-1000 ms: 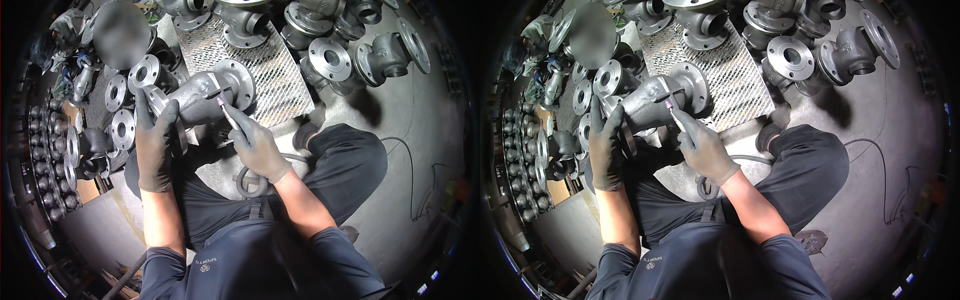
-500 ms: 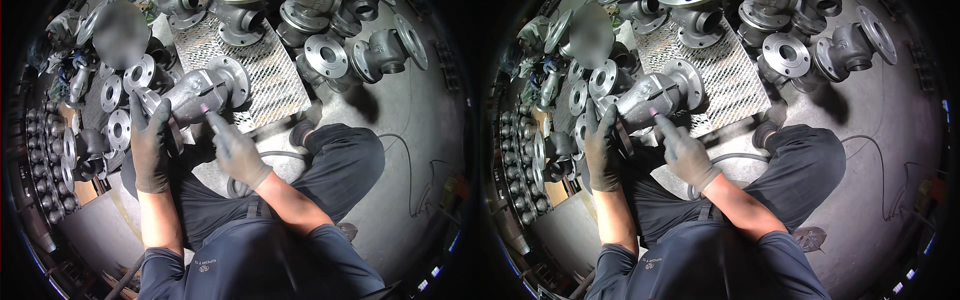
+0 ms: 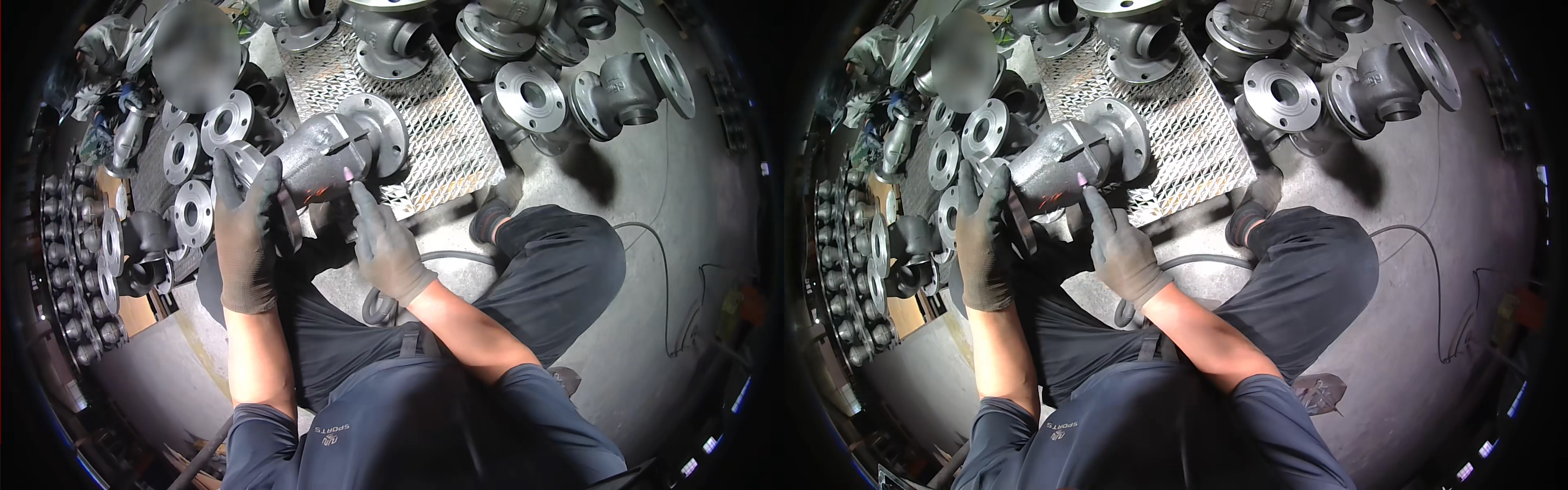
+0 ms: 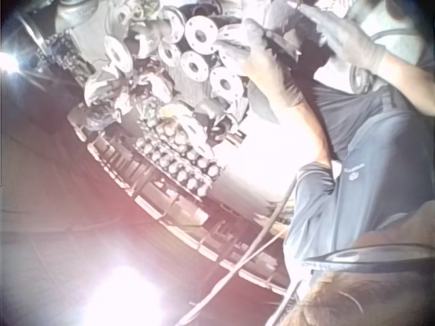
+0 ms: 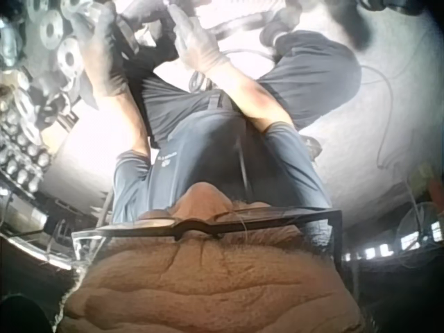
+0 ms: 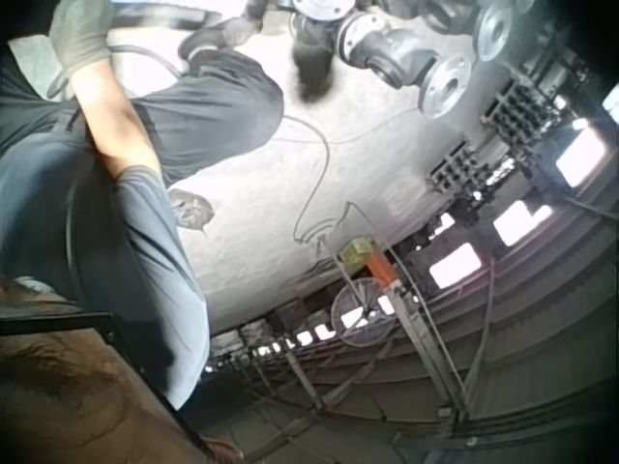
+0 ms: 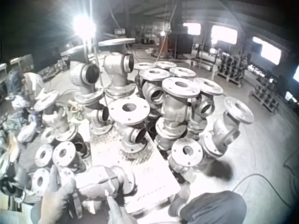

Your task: Deburring and marking metal valve body castings using a rotary tool and marking pencil while sitting on the workshop floor.

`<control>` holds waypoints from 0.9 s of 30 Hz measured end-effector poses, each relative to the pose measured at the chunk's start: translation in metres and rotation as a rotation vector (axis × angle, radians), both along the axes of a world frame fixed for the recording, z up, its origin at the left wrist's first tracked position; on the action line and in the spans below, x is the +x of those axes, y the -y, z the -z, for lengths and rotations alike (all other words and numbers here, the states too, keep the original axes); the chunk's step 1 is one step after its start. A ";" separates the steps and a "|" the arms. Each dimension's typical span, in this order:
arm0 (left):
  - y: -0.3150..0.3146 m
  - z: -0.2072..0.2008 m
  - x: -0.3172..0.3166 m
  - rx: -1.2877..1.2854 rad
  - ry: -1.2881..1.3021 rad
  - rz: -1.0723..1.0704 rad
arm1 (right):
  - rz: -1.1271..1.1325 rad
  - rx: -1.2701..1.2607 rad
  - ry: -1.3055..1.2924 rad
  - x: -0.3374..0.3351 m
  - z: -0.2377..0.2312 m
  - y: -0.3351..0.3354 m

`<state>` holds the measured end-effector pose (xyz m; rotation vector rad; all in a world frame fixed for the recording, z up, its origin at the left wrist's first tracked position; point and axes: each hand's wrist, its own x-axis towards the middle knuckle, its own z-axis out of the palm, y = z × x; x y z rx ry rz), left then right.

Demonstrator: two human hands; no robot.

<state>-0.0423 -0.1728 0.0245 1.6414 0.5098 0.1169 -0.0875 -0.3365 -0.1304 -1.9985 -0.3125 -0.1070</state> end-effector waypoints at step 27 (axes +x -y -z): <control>-0.019 0.011 -0.022 0.430 0.090 0.144 | 0.011 0.032 -0.325 0.008 -0.031 0.107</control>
